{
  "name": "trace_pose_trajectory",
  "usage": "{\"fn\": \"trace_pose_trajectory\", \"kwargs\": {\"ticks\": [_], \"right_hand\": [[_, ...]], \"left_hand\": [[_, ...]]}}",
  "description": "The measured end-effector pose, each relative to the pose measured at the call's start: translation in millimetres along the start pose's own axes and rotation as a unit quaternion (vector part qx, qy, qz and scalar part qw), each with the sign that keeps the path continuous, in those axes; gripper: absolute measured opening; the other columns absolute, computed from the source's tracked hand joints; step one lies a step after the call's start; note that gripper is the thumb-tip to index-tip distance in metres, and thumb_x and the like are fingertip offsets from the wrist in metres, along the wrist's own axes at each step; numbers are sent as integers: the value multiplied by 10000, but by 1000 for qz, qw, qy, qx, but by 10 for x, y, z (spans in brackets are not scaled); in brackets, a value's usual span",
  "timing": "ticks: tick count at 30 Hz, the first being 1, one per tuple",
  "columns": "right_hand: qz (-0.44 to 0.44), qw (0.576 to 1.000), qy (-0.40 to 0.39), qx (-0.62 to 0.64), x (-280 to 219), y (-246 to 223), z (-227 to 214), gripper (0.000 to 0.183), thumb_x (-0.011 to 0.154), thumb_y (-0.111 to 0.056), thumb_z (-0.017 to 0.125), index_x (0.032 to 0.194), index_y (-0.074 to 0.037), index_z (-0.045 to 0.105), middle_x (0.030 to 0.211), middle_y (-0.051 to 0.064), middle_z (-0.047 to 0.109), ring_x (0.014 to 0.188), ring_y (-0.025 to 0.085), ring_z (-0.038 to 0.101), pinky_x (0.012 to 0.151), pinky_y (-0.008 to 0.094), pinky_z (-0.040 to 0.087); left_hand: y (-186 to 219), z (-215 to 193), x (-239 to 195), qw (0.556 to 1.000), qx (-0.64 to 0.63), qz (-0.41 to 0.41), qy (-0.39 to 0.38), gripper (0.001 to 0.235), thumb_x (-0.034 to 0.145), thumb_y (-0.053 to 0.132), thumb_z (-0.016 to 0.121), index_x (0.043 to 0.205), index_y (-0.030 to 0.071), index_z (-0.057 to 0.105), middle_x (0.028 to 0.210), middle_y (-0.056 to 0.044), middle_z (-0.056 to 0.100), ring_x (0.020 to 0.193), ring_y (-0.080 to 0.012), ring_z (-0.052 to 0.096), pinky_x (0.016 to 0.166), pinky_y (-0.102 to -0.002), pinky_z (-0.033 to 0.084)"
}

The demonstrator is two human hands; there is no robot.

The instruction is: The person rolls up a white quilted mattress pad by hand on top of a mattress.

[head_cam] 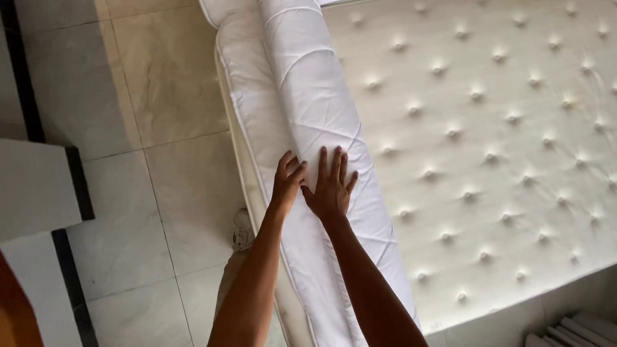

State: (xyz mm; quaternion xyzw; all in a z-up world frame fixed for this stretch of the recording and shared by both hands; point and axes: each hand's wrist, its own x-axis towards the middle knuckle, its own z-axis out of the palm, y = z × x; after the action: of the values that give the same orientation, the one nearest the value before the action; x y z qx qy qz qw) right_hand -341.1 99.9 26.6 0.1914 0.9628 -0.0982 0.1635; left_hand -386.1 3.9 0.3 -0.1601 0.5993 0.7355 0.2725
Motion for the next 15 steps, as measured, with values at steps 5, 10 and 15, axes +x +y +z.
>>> {"fn": "trace_pose_trajectory", "kwargs": {"ticks": [5,10,15], "right_hand": [[21,998,43,-37,1117,-498,-185,1184,808,-430,780,1686,-263,4,1733,180,26,1607,336,63,1208,689,184],[27,981,189,-35,1424,-526,228,877,811,-82,502,1652,-147,263,1734,145,175,1581,329,210,1183,649,264],[1,956,286,-59,1557,-282,39,910,710,-24,492,1611,-115,403,1698,142,309,1536,396,303,1152,679,269]], "left_hand": [[564,126,1697,991,-121,-27,-59,934,809,285,931,1566,166,397,1424,-222,587,1244,-381,625,985,-523,537],[-493,221,2992,975,-161,-135,-76,1080,597,17,899,1550,65,394,1181,-220,673,970,-391,699,815,-528,557],[-866,661,3353,899,-267,-269,-218,261,630,116,740,880,42,726,760,-167,684,711,-335,634,719,-421,473]]}}
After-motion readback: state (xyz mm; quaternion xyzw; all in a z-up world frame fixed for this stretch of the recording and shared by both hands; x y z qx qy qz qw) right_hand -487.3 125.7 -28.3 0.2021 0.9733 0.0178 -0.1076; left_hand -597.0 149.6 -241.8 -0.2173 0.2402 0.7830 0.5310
